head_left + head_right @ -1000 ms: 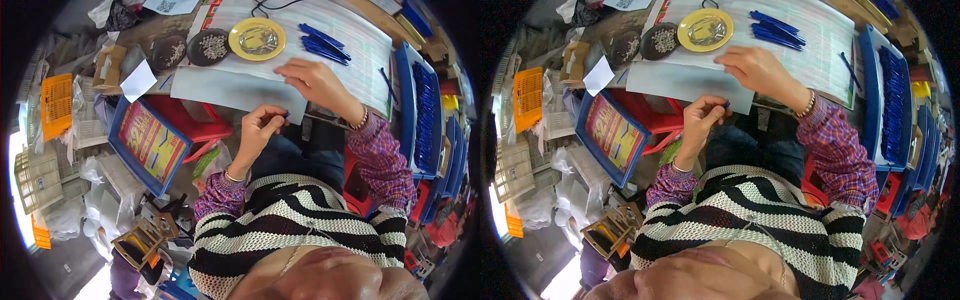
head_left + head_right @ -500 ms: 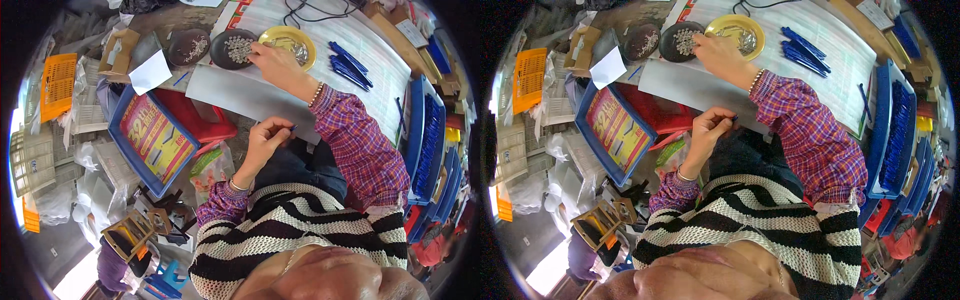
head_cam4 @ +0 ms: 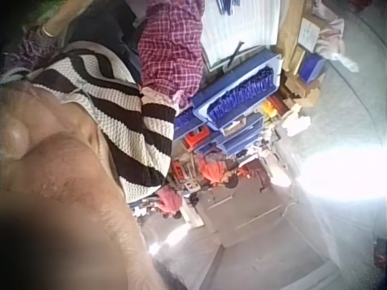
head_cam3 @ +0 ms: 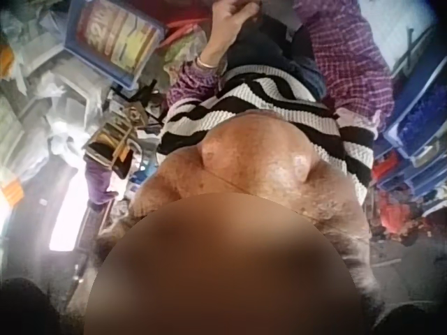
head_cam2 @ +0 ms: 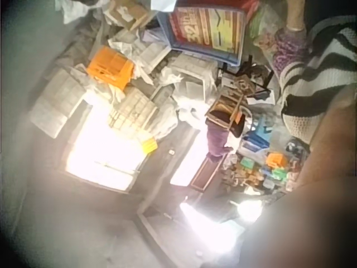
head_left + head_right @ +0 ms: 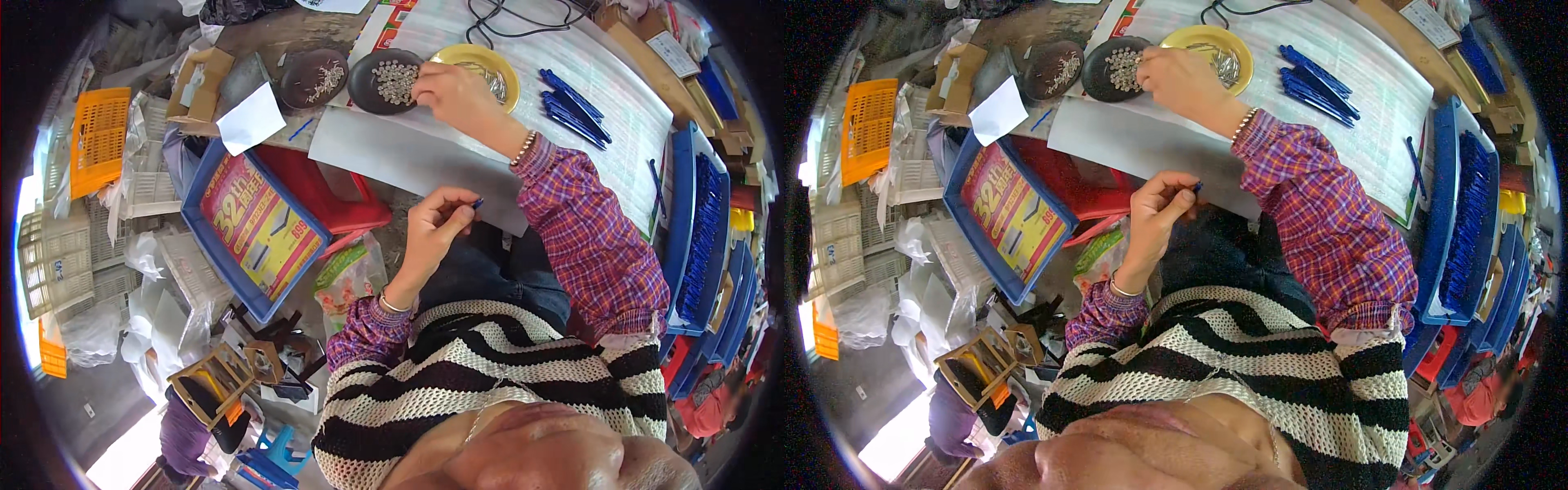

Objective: Assembling plastic pens by inserting ink refills and attaching caps at a manual workstation.

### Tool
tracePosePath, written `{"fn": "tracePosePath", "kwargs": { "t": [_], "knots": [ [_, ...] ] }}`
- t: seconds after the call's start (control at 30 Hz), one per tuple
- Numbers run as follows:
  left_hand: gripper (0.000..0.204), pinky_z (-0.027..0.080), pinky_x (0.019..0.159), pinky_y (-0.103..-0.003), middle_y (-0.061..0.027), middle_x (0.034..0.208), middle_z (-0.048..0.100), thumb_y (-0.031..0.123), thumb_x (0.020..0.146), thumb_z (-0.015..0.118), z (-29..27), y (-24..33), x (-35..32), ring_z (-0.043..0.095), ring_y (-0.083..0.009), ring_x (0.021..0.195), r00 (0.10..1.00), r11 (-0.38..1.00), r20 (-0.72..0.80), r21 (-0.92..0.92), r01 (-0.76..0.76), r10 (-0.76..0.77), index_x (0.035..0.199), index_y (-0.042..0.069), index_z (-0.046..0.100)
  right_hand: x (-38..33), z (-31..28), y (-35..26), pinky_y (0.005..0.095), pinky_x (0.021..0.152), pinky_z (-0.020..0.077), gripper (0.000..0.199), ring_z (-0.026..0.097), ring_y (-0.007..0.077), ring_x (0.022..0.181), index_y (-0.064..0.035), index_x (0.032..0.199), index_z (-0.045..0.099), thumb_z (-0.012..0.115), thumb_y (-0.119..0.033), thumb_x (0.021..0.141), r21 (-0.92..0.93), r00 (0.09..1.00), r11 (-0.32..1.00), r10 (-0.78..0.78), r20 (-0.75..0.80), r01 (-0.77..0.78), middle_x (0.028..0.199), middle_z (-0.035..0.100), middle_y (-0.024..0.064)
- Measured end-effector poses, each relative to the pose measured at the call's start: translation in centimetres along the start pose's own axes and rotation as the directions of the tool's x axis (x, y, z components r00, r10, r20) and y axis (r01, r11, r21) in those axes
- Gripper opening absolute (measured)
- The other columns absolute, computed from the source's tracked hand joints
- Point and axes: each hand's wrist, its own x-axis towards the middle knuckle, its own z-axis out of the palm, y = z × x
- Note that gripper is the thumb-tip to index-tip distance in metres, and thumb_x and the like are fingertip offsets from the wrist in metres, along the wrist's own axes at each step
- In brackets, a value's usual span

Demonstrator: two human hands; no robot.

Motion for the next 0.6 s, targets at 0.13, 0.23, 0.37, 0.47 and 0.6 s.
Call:
{"fn": "tracePosePath", "kwargs": {
  "t": [0.13,0.23,0.37,0.47,0.6],
  "knots": [
    [0.015,0.044,0.06,-0.021,-0.0068,0.082,0.063,0.004,0.087,0.058,0.0,0.0,0.0,0.054,-0.0094,0.065,0.993,0.994,-0.047,0.002,-0.106,0.106,0.101,0.0,0.058,-2.9,-4.3,-2.3,0.0295,0.065,0.0482,0.012,0.063,0.02,0.074,-0.0007,0.087,0.065,0.062,-0.009,0.079,0.298,0.984,0.938,0.165,0.064,-0.177,0.083,0.065,0.0091],
    [0.015,0.044,0.059,-0.021,-0.007,0.082,0.063,0.003,0.087,0.058,0.5,-0.2,0.1,0.054,-0.0098,0.064,0.99,0.991,-0.065,-0.023,-0.129,0.127,0.101,0.0,0.058,-7.5,-7.7,-4.4,0.0249,0.067,0.0476,0.013,0.062,0.012,0.076,0.0011,0.09,0.066,0.063,-0.01,0.082,0.453,0.907,0.787,0.373,0.194,-0.42,0.085,0.067,0.0074],
    [0.014,0.043,0.058,-0.02,-0.0062,0.081,0.063,0.003,0.086,0.058,2.7,-0.1,0.3,0.054,-0.0092,0.063,0.992,0.992,0.029,-0.027,-0.122,0.123,0.1,0.0,0.06,-14.4,-9.9,-6.6,0.0209,0.069,0.0477,0.012,0.06,0.0096,0.078,0.0011,0.091,0.066,0.064,-0.007,0.083,0.758,0.708,0.237,0.594,0.382,-0.608,0.086,0.065,0.0036],
    [0.014,0.043,0.058,-0.02,-0.0047,0.08,0.062,0.001,0.086,0.059,4.5,-0.2,0.1,0.053,-0.0082,0.062,0.989,0.991,0.075,0.031,-0.128,0.125,0.099,0.0,0.061,-17.6,-9.8,-7.9,0.022,0.069,0.0494,0.011,0.061,0.0097,0.078,-0.0008,0.092,0.065,0.064,-0.009,0.084,0.845,0.623,-0.029,0.663,0.416,-0.534,0.086,0.064,0.0031],
    [0.016,0.043,0.057,-0.019,-0.0026,0.082,0.063,0.002,0.085,0.06,6.3,-1.1,0.3,0.053,-0.0062,0.064,0.975,0.99,0.18,0.031,-0.135,0.127,0.101,0.0,0.063,-20.4,-9.7,-8.3,0.0226,0.07,0.0502,0.014,0.061,0.0105,0.079,-0.0016,0.097,0.063,0.063,-0.009,0.085,0.892,0.568,-0.099,0.739,0.362,-0.44,0.089,0.064,0.0034]
  ]
}}
